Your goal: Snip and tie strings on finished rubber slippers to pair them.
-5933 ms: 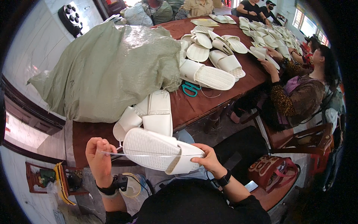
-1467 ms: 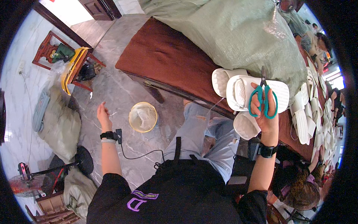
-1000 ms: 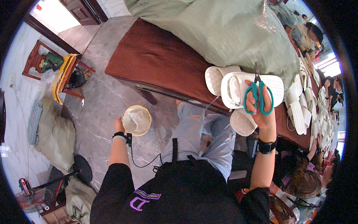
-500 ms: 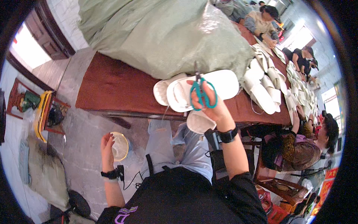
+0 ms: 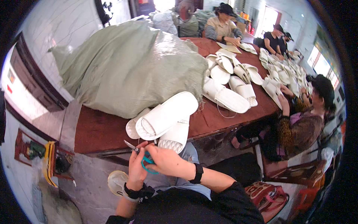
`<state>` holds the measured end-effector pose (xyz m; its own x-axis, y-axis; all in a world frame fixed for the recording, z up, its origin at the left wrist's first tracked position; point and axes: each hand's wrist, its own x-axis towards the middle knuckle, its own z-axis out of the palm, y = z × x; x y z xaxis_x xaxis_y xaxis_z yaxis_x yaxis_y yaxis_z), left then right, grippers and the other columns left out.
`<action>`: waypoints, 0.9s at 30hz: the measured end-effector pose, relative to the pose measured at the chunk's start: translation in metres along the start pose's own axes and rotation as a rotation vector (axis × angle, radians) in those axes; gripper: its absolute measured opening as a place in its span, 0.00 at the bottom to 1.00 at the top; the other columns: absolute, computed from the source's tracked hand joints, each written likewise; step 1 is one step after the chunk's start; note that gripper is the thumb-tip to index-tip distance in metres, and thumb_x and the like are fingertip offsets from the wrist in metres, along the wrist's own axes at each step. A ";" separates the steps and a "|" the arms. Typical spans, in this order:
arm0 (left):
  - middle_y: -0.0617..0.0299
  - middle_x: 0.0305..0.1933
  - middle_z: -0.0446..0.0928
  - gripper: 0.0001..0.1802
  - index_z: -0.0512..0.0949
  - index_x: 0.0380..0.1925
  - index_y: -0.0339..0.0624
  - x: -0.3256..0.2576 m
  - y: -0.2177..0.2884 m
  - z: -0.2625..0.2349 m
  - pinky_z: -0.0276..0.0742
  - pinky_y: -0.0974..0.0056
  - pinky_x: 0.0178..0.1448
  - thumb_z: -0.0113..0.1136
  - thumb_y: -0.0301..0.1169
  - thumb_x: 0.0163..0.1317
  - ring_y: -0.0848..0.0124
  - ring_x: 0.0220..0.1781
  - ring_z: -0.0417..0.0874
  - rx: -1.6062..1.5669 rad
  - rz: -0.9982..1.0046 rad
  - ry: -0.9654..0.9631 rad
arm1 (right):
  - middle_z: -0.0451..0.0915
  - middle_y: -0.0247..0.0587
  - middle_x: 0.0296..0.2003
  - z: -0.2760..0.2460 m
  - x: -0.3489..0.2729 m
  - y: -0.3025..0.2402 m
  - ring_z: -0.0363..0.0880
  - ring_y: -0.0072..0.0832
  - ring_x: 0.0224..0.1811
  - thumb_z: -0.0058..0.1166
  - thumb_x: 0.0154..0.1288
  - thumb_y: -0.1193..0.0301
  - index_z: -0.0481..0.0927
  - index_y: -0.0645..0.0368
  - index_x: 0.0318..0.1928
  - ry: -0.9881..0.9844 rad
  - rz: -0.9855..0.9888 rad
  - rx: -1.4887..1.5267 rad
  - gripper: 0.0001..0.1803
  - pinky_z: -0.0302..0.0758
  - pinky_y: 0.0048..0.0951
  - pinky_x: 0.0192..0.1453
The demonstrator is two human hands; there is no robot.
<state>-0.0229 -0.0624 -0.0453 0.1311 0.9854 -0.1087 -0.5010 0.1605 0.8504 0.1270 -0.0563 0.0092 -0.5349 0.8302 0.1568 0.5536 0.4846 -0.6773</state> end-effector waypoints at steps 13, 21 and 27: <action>0.51 0.45 0.76 0.16 0.66 0.54 0.39 0.027 0.027 -0.022 0.76 0.58 0.50 0.50 0.29 0.67 0.62 0.48 0.78 -0.019 -0.040 0.118 | 0.70 0.48 0.55 -0.095 0.009 0.173 0.68 0.46 0.58 0.57 0.45 0.74 0.66 0.54 0.58 0.410 0.212 -0.555 0.35 0.69 0.46 0.55; 0.51 0.45 0.77 0.17 0.66 0.51 0.34 0.074 0.010 -0.027 0.81 0.57 0.43 0.54 0.27 0.64 0.62 0.41 0.81 0.052 -0.210 -0.076 | 0.72 0.45 0.54 -0.092 0.026 0.184 0.72 0.43 0.50 0.50 0.49 0.82 0.71 0.38 0.59 0.521 0.042 -0.623 0.35 0.71 0.35 0.54; 0.52 0.44 0.78 0.15 0.69 0.49 0.35 0.027 0.038 0.006 0.79 0.58 0.38 0.50 0.33 0.67 0.62 0.40 0.81 -0.105 -0.208 0.041 | 0.73 0.39 0.51 -0.113 -0.024 0.142 0.69 0.41 0.45 0.58 0.42 0.83 0.79 0.41 0.50 0.745 -0.153 -0.493 0.31 0.72 0.35 0.52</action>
<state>-0.0337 -0.0298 -0.0127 0.2069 0.9317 -0.2984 -0.5531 0.3630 0.7498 0.2907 0.0238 -0.0091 -0.1685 0.6272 0.7604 0.8124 0.5253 -0.2531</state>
